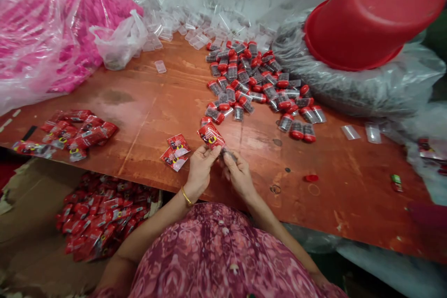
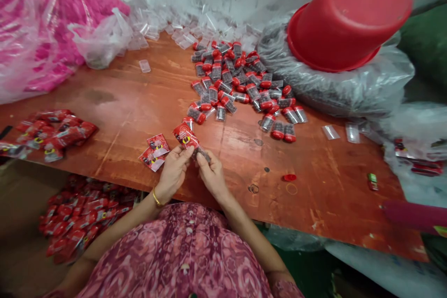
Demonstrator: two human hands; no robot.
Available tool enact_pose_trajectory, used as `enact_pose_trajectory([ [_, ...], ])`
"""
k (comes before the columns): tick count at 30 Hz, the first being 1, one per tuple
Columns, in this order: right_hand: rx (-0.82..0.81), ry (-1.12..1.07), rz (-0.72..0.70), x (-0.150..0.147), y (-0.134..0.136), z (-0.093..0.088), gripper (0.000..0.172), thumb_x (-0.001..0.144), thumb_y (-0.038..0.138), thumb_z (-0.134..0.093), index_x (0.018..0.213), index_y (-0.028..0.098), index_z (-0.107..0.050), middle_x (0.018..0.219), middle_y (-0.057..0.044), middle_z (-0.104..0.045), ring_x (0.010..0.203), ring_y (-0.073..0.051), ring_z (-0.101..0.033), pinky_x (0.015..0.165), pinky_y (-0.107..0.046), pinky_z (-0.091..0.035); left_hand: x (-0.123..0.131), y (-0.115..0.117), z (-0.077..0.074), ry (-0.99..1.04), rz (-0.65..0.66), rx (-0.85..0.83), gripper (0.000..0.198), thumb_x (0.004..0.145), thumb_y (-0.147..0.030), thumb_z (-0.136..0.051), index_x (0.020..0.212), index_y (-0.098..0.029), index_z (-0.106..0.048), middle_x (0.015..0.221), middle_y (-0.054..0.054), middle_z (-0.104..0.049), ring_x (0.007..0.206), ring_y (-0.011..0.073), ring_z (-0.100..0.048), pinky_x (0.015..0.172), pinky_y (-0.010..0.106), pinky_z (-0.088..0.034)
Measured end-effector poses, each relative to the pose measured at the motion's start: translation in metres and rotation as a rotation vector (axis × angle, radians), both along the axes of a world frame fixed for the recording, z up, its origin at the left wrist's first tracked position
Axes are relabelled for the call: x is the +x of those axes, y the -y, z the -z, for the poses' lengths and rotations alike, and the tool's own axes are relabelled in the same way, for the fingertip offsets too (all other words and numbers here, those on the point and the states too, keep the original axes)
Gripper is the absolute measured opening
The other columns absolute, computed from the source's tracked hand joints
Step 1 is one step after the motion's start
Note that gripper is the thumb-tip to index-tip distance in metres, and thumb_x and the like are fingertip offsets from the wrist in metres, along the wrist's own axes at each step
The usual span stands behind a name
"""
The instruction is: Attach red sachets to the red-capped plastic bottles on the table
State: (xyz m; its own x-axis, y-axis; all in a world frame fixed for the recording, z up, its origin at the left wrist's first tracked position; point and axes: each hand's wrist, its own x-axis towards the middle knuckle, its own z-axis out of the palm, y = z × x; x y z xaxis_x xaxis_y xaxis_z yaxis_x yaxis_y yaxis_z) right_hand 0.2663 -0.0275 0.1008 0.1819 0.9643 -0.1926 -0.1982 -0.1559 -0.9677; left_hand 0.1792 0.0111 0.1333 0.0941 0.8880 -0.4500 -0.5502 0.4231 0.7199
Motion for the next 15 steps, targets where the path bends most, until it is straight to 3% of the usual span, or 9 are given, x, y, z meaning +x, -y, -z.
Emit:
enact_pose_trajectory([
  [7,0.007,-0.055,0.056,-0.009,-0.005,-0.004,0.037,0.075,0.059,-0.058,0.079,0.022,-0.050,0.057,0.007,-0.039,0.045,-0.007,-0.031,0.040,-0.021,-0.029,-0.008,-0.005,0.005,-0.012,0.076,0.103,0.036,0.053,-0.035,-0.081,0.079,-0.016,-0.066,0.078,0.001,-0.070,0.072,0.0111,-0.062,0.074,0.022,-0.047],
  [11,-0.054,-0.236,-0.110,-0.008,-0.008,-0.013,0.041,0.073,0.062,-0.058,0.080,0.023,-0.047,0.056,0.009,-0.041,0.035,-0.004,-0.021,0.034,-0.019,-0.027,-0.015,-0.011,0.006,-0.036,0.185,0.142,0.037,0.060,-0.049,-0.075,0.071,-0.014,-0.066,0.068,0.002,-0.068,0.061,0.0119,-0.060,0.060,0.023,-0.047],
  [15,-0.120,-0.416,-0.199,-0.006,-0.008,-0.016,0.041,0.074,0.062,-0.057,0.079,0.024,-0.044,0.055,0.012,-0.041,0.032,-0.002,-0.012,0.032,-0.019,-0.030,-0.018,-0.004,0.005,-0.135,0.316,0.154,0.041,0.068,-0.055,-0.066,0.077,-0.015,-0.065,0.056,-0.001,-0.062,0.043,0.0104,-0.053,0.043,0.022,-0.043],
])
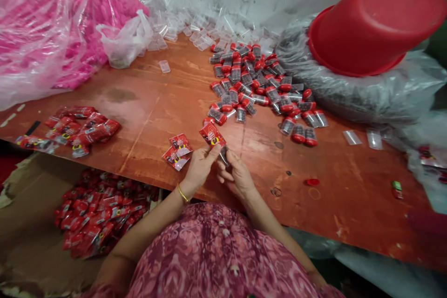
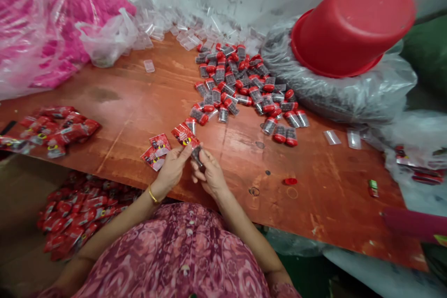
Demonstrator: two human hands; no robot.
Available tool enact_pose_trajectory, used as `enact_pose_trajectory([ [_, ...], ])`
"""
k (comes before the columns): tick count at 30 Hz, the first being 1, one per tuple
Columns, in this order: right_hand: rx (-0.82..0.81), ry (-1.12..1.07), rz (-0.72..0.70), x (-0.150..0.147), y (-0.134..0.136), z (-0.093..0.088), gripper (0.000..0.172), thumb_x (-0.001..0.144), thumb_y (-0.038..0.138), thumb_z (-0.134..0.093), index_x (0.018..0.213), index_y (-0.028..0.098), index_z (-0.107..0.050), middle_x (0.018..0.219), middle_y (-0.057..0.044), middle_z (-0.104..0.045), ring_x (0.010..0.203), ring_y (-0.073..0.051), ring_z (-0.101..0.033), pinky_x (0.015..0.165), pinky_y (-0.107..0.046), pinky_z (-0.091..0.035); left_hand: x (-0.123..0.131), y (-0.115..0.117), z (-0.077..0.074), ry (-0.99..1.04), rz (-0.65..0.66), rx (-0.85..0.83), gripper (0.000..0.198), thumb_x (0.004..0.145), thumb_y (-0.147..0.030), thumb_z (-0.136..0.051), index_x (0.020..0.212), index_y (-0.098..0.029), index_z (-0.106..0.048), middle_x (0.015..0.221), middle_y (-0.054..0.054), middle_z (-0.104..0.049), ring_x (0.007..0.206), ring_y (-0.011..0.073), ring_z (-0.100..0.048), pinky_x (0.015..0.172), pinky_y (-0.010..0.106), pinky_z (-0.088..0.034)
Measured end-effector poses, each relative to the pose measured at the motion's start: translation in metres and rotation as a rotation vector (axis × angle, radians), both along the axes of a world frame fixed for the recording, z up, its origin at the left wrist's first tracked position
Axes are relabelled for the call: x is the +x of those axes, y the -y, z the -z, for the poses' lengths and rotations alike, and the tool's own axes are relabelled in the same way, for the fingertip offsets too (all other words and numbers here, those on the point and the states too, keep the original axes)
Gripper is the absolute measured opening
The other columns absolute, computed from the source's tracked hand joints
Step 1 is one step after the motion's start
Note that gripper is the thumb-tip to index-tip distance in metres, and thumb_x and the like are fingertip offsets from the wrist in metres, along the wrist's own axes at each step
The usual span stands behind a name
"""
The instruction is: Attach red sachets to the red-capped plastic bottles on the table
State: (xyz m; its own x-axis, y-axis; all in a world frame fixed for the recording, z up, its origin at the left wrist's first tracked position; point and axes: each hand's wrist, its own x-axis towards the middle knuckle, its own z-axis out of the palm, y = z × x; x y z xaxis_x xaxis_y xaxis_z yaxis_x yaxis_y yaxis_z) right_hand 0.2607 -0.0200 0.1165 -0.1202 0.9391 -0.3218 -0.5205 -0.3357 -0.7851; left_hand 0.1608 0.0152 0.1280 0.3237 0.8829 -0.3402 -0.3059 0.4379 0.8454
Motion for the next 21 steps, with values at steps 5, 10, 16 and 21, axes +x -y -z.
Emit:
enact_pose_trajectory([
  [5,0.151,0.270,0.127,-0.003,0.005,0.008,0.035,0.078,0.056,-0.058,0.080,0.023,-0.048,0.060,0.007,-0.045,0.043,-0.006,-0.033,0.040,-0.020,-0.030,-0.002,0.005,0.000,-0.059,-0.086,0.115,0.034,0.067,-0.047,-0.070,0.076,-0.015,-0.068,0.071,0.003,-0.069,0.064,0.0126,-0.061,0.064,0.023,-0.049],
  [10,0.205,0.335,0.036,-0.006,0.003,0.011,0.035,0.081,0.057,-0.052,0.080,0.023,-0.048,0.057,0.007,-0.041,0.045,-0.008,-0.032,0.042,-0.022,-0.029,-0.004,-0.003,0.009,-0.059,-0.133,0.102,0.027,0.068,-0.040,-0.070,0.074,-0.014,-0.069,0.071,0.003,-0.069,0.069,0.0146,-0.061,0.068,0.025,-0.048],
  [16,0.246,0.408,0.007,-0.002,-0.005,0.007,0.034,0.081,0.055,-0.054,0.082,0.022,-0.049,0.061,0.006,-0.042,0.050,-0.007,-0.035,0.045,-0.020,-0.031,-0.010,-0.008,0.003,-0.091,-0.163,0.055,0.024,0.060,-0.033,-0.076,0.065,-0.013,-0.064,0.062,-0.002,-0.063,0.061,0.0102,-0.056,0.063,0.021,-0.047],
  [21,0.179,0.186,-0.169,-0.005,-0.006,-0.002,0.033,0.081,0.054,-0.055,0.082,0.022,-0.047,0.060,0.008,-0.044,0.040,-0.005,-0.030,0.038,-0.019,-0.030,-0.014,-0.006,-0.006,-0.050,-0.215,0.027,0.030,0.059,-0.036,-0.075,0.073,-0.012,-0.065,0.065,0.001,-0.065,0.055,0.0117,-0.056,0.053,0.023,-0.047],
])
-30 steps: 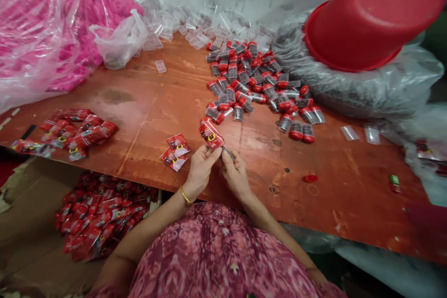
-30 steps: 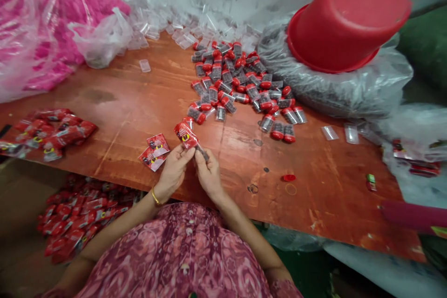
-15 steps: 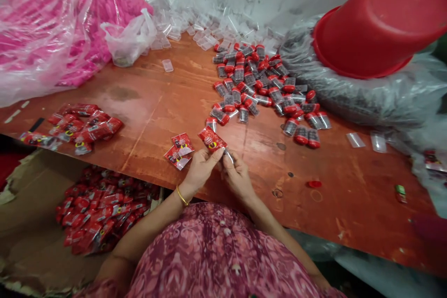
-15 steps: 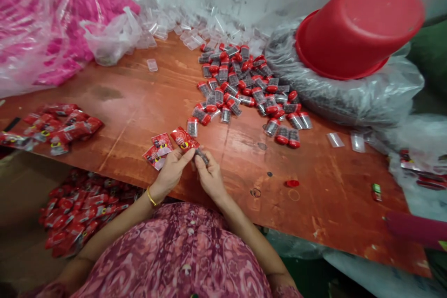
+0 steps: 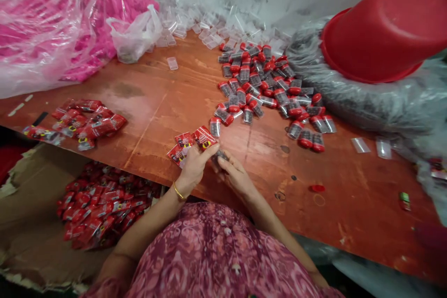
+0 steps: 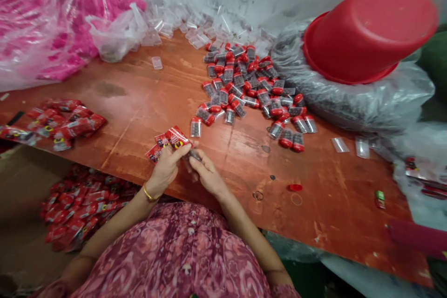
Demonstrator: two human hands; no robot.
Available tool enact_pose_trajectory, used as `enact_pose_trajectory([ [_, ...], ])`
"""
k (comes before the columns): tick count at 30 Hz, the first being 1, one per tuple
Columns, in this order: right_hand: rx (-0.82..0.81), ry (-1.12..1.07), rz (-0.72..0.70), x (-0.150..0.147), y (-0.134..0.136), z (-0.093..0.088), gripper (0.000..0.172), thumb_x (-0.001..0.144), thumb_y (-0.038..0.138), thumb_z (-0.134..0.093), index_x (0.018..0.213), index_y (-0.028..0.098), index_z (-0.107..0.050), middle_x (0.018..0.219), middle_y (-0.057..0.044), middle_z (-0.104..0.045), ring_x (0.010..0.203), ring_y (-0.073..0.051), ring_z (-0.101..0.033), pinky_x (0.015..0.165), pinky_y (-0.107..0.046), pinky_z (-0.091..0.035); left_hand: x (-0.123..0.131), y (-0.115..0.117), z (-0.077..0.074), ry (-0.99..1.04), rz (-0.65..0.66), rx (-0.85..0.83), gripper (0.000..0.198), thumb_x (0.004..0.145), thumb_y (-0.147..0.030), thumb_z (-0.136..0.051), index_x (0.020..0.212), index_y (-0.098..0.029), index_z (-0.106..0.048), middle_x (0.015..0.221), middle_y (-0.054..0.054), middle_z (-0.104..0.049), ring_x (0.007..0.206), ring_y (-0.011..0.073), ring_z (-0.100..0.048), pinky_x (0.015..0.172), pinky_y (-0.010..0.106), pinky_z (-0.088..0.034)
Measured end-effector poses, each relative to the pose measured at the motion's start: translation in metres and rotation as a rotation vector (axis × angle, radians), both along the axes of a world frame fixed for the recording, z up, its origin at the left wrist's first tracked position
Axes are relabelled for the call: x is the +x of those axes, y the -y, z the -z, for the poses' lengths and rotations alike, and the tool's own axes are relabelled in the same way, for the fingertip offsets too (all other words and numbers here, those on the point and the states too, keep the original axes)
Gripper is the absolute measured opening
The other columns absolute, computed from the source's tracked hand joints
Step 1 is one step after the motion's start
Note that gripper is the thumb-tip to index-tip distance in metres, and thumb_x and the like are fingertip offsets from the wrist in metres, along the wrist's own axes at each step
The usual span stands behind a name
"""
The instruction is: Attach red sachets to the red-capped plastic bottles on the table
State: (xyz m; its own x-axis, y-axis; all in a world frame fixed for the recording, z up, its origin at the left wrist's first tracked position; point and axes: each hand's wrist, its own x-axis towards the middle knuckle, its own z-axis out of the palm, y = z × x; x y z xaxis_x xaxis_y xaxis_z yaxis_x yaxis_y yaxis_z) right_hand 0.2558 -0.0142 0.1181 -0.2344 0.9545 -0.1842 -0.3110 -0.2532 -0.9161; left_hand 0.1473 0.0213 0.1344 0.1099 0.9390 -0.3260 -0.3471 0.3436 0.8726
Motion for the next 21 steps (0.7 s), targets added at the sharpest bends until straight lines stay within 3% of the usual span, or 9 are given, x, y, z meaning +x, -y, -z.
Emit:
enact_pose_trajectory([
  [6,-0.005,-0.089,0.006,-0.003,0.000,-0.003,0.029,0.080,0.049,-0.059,0.081,0.022,-0.047,0.063,0.008,-0.048,0.038,-0.003,-0.031,0.039,-0.019,-0.038,-0.002,0.002,0.003,-0.045,0.199,-0.028,0.032,0.067,-0.044,-0.068,0.063,-0.013,-0.061,0.046,-0.002,-0.054,0.038,0.0106,-0.049,0.038,0.023,-0.040],
  [9,0.005,-0.057,0.038,0.001,0.000,0.001,0.031,0.077,0.048,-0.063,0.091,0.023,-0.051,0.069,0.006,-0.056,0.041,-0.005,-0.043,0.044,-0.021,-0.043,-0.004,0.000,0.001,-0.006,0.129,-0.009,0.031,0.065,-0.043,-0.071,0.066,-0.014,-0.060,0.046,-0.003,-0.052,0.043,0.0097,-0.051,0.042,0.021,-0.041],
  [12,0.057,0.088,0.097,0.004,0.001,0.006,0.033,0.076,0.047,-0.064,0.094,0.022,-0.054,0.065,0.005,-0.060,0.042,-0.007,-0.050,0.046,-0.022,-0.044,-0.004,0.000,0.001,0.049,0.011,0.004,0.032,0.060,-0.041,-0.075,0.069,-0.014,-0.061,0.059,-0.002,-0.060,0.054,0.0093,-0.055,0.053,0.020,-0.045],
  [17,0.190,0.346,0.224,0.001,-0.001,0.016,0.027,0.074,0.045,-0.064,0.073,0.021,-0.052,0.051,0.007,-0.053,0.042,-0.009,-0.049,0.043,-0.021,-0.039,0.000,0.009,0.007,0.083,0.056,-0.040,0.033,0.060,-0.042,-0.076,0.064,-0.014,-0.060,0.059,-0.001,-0.059,0.057,0.0098,-0.053,0.057,0.022,-0.045],
  [21,0.506,0.716,0.293,-0.003,-0.012,0.023,0.036,0.076,0.048,-0.062,0.057,0.021,-0.047,0.049,0.005,-0.049,0.043,-0.008,-0.042,0.044,-0.021,-0.033,-0.011,0.017,0.003,0.125,0.026,-0.144,0.035,0.054,-0.040,-0.081,0.069,-0.013,-0.064,0.065,-0.001,-0.063,0.059,0.0088,-0.054,0.060,0.021,-0.044],
])
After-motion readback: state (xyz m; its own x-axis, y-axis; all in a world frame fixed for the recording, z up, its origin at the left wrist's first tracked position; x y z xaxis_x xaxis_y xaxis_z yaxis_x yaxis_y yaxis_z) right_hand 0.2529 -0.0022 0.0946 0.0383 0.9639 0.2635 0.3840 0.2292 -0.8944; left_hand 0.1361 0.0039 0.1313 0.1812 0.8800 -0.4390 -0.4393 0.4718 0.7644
